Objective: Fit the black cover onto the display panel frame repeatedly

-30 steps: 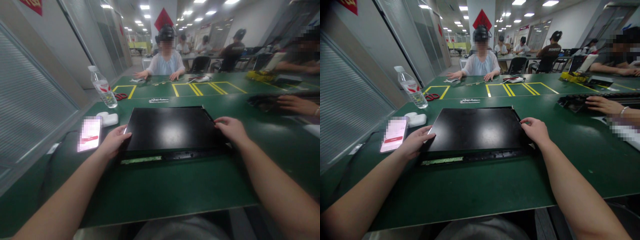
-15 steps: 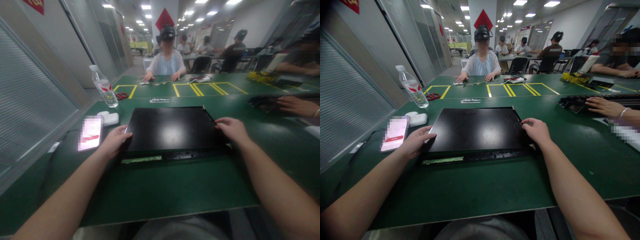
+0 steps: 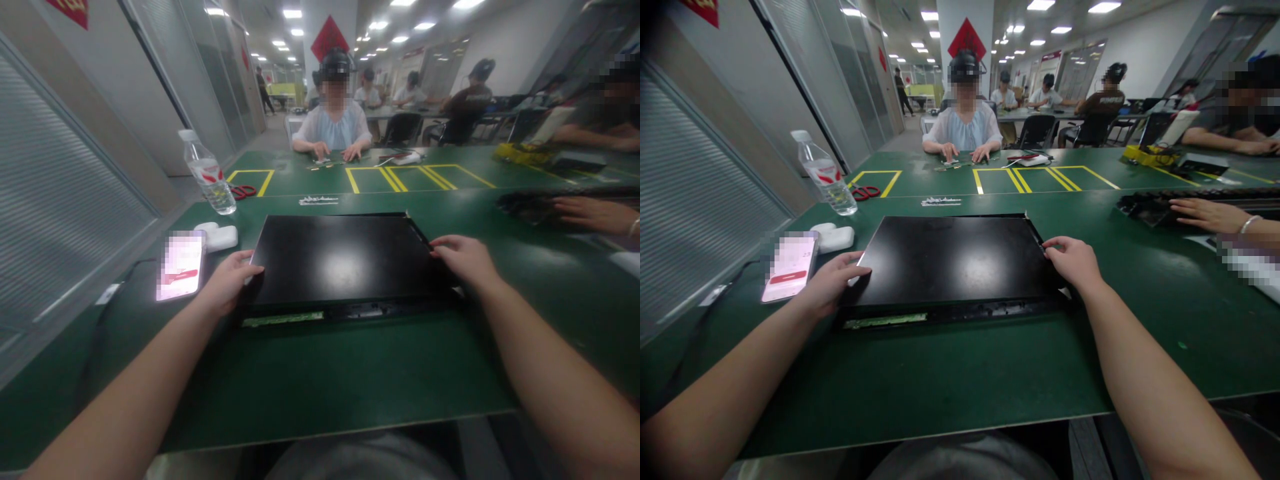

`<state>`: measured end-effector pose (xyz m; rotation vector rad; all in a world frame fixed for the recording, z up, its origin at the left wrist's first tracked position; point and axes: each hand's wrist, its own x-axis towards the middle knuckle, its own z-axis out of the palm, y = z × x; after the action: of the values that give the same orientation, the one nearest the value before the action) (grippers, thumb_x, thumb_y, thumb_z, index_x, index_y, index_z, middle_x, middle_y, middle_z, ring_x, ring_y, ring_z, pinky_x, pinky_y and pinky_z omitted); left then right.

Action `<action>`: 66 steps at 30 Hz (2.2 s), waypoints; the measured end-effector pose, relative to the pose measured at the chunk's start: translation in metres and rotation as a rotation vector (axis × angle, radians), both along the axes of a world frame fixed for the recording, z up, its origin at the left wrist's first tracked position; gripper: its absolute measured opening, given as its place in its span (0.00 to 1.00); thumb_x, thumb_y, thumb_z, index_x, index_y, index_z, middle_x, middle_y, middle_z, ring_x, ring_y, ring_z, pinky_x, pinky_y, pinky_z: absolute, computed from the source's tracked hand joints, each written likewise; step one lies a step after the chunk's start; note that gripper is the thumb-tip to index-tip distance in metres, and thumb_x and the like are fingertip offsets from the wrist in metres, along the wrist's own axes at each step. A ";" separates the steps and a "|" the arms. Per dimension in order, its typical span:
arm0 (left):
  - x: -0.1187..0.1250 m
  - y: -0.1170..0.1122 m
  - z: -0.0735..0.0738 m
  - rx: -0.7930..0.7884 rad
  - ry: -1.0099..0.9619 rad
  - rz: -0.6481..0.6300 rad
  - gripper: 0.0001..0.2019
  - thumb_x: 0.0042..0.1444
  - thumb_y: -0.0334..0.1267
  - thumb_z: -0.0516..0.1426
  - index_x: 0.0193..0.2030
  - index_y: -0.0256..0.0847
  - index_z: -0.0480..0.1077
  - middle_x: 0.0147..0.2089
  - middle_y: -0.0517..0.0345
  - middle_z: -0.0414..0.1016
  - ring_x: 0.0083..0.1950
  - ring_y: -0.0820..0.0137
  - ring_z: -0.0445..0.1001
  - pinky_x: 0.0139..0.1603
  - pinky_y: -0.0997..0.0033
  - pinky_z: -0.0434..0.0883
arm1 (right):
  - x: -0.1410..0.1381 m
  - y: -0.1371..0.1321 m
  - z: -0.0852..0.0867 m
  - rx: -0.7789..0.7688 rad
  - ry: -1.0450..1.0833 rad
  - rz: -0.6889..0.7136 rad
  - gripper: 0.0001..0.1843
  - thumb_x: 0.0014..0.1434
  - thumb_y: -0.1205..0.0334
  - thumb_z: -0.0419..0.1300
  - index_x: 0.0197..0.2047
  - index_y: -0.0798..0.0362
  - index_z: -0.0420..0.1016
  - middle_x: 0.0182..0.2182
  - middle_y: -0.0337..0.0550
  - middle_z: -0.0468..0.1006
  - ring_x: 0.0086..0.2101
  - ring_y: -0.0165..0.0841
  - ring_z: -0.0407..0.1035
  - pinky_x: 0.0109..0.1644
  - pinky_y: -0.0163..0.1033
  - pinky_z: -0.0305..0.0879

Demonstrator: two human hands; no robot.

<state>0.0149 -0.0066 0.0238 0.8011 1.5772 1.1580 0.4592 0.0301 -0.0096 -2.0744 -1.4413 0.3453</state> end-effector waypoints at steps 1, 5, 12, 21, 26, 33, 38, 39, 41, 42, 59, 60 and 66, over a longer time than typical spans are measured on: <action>0.000 0.000 0.000 -0.001 0.001 0.003 0.19 0.51 0.18 0.62 0.49 0.38 0.72 0.29 0.57 0.82 0.26 0.66 0.81 0.27 0.72 0.77 | 0.000 0.000 0.000 0.001 0.002 0.001 0.12 0.54 0.61 0.65 0.40 0.48 0.88 0.29 0.42 0.84 0.33 0.41 0.77 0.38 0.42 0.68; 0.001 -0.001 0.002 -0.012 0.016 0.012 0.20 0.49 0.19 0.62 0.47 0.40 0.72 0.30 0.58 0.82 0.26 0.65 0.80 0.28 0.71 0.77 | 0.002 0.002 -0.002 0.002 -0.006 0.006 0.11 0.54 0.60 0.65 0.39 0.48 0.88 0.28 0.43 0.84 0.33 0.41 0.77 0.37 0.43 0.67; -0.005 0.000 -0.003 -0.003 0.023 -0.009 0.25 0.45 0.21 0.66 0.50 0.42 0.72 0.33 0.56 0.82 0.28 0.63 0.81 0.28 0.69 0.76 | 0.007 0.005 -0.007 0.034 -0.014 0.031 0.11 0.53 0.60 0.65 0.39 0.48 0.88 0.27 0.42 0.84 0.33 0.42 0.78 0.39 0.44 0.69; -0.005 0.000 -0.003 -0.001 -0.021 -0.010 0.23 0.51 0.19 0.65 0.52 0.43 0.73 0.35 0.56 0.83 0.30 0.62 0.83 0.31 0.68 0.79 | 0.004 0.003 -0.005 -0.001 -0.011 0.020 0.10 0.54 0.59 0.65 0.38 0.48 0.88 0.28 0.43 0.83 0.32 0.41 0.76 0.37 0.44 0.68; -0.005 0.000 -0.003 -0.005 -0.007 -0.004 0.25 0.51 0.19 0.65 0.56 0.39 0.75 0.38 0.50 0.86 0.36 0.58 0.86 0.34 0.67 0.81 | 0.006 0.004 -0.006 0.006 -0.025 0.027 0.09 0.55 0.61 0.66 0.38 0.48 0.88 0.28 0.42 0.83 0.32 0.41 0.76 0.39 0.44 0.69; -0.010 0.003 -0.009 0.005 -0.056 -0.002 0.27 0.49 0.20 0.66 0.56 0.40 0.76 0.39 0.49 0.87 0.38 0.55 0.88 0.30 0.68 0.81 | 0.004 0.004 -0.003 -0.004 0.004 0.027 0.10 0.54 0.61 0.64 0.37 0.47 0.88 0.28 0.42 0.83 0.33 0.41 0.77 0.41 0.45 0.70; -0.009 0.003 -0.007 -0.024 -0.052 0.004 0.27 0.51 0.19 0.64 0.58 0.40 0.76 0.37 0.50 0.86 0.38 0.57 0.87 0.30 0.69 0.81 | 0.003 0.002 -0.002 0.000 0.008 0.020 0.10 0.53 0.60 0.64 0.36 0.47 0.87 0.28 0.42 0.83 0.33 0.41 0.76 0.40 0.45 0.69; -0.009 0.003 -0.006 -0.021 -0.051 0.003 0.27 0.51 0.19 0.64 0.58 0.39 0.75 0.36 0.51 0.86 0.37 0.57 0.87 0.30 0.69 0.81 | 0.003 0.002 -0.002 0.001 0.011 0.021 0.10 0.53 0.59 0.64 0.36 0.47 0.87 0.28 0.42 0.83 0.32 0.41 0.76 0.39 0.44 0.69; -0.009 0.002 -0.006 -0.010 -0.053 -0.004 0.27 0.51 0.19 0.63 0.58 0.39 0.75 0.35 0.52 0.86 0.35 0.60 0.86 0.30 0.70 0.81 | 0.005 0.002 -0.003 0.008 0.011 0.024 0.11 0.52 0.59 0.64 0.37 0.47 0.87 0.28 0.42 0.83 0.32 0.41 0.75 0.38 0.44 0.69; -0.009 0.002 -0.006 -0.005 -0.056 -0.008 0.27 0.51 0.19 0.63 0.58 0.39 0.74 0.35 0.52 0.85 0.34 0.61 0.86 0.31 0.70 0.81 | 0.005 0.002 -0.004 0.014 0.008 0.025 0.11 0.52 0.59 0.64 0.37 0.47 0.87 0.28 0.43 0.83 0.32 0.41 0.75 0.38 0.44 0.69; -0.009 -0.001 -0.008 0.080 -0.109 -0.085 0.28 0.52 0.22 0.65 0.60 0.40 0.70 0.36 0.56 0.85 0.26 0.67 0.82 0.27 0.73 0.79 | 0.006 0.005 -0.006 0.036 -0.018 0.021 0.09 0.53 0.60 0.65 0.35 0.47 0.88 0.31 0.45 0.85 0.34 0.42 0.77 0.42 0.45 0.70; -0.008 -0.001 -0.008 0.077 -0.104 -0.083 0.27 0.53 0.22 0.64 0.60 0.40 0.70 0.36 0.56 0.85 0.26 0.67 0.82 0.27 0.73 0.79 | 0.006 0.005 -0.007 0.036 -0.017 0.024 0.09 0.53 0.60 0.65 0.35 0.47 0.88 0.31 0.44 0.85 0.34 0.42 0.77 0.42 0.46 0.70; -0.011 0.002 -0.012 0.070 -0.086 -0.091 0.25 0.54 0.22 0.64 0.59 0.40 0.70 0.36 0.55 0.86 0.30 0.64 0.85 0.32 0.70 0.82 | 0.008 0.007 -0.007 0.043 0.002 0.033 0.09 0.51 0.59 0.66 0.34 0.47 0.87 0.31 0.44 0.85 0.34 0.41 0.76 0.42 0.46 0.70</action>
<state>0.0035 -0.0048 0.0119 0.8494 1.4221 1.1715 0.4673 0.0367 -0.0170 -2.0174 -1.4706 0.3269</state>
